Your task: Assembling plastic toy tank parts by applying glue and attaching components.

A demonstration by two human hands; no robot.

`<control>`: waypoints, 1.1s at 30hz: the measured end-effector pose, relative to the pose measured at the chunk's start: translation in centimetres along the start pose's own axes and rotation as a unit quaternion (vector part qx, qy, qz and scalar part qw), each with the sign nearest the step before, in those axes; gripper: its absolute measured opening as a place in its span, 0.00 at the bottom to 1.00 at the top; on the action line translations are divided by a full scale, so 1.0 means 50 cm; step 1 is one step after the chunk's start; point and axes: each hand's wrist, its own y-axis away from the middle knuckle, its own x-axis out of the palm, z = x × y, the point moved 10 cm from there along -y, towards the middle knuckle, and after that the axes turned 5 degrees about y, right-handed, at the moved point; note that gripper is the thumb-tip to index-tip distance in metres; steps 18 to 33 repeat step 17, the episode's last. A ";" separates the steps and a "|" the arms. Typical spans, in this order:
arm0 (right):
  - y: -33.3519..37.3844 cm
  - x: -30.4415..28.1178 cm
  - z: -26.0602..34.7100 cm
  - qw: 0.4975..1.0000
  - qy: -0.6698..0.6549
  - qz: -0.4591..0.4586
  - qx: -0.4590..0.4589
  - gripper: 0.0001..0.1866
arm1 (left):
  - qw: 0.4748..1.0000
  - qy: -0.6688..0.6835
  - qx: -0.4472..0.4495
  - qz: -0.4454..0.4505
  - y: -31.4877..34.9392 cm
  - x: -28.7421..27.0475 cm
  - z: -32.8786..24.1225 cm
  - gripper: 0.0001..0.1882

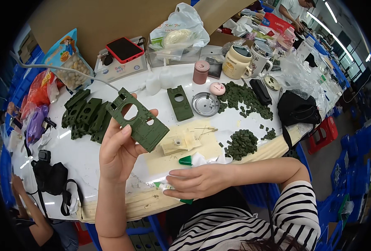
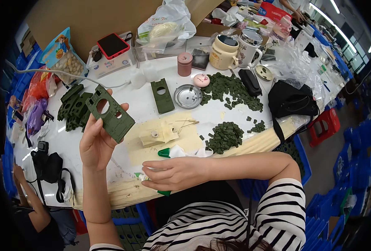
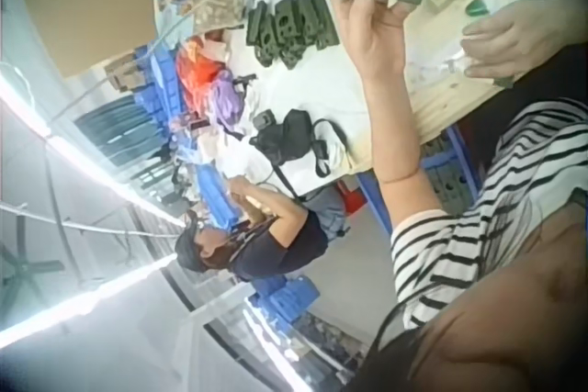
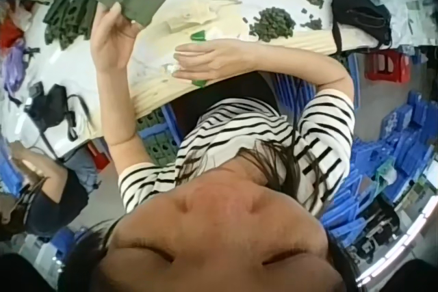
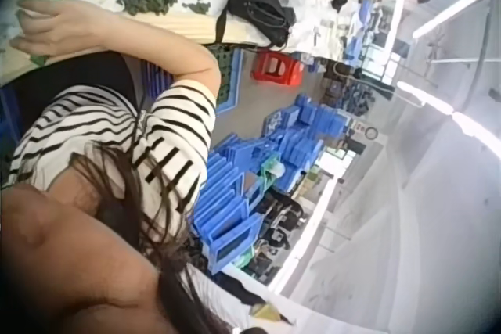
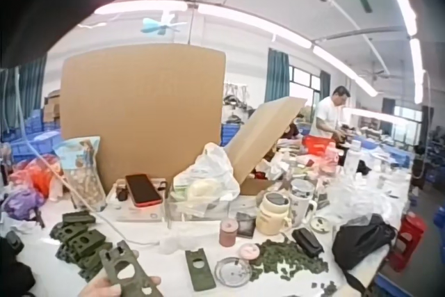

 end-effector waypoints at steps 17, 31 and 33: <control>0.433 -0.028 -0.425 0.800 -0.043 0.172 0.573 0.08 | 0.996 -0.018 -0.085 0.022 0.020 0.046 0.063 0.38; 0.433 -0.028 -0.425 0.800 -0.043 0.172 0.573 0.08 | 0.996 -0.018 -0.085 0.022 0.020 0.046 0.063 0.38; 0.433 -0.028 -0.425 0.800 -0.043 0.172 0.573 0.08 | 0.996 -0.018 -0.085 0.022 0.020 0.046 0.063 0.38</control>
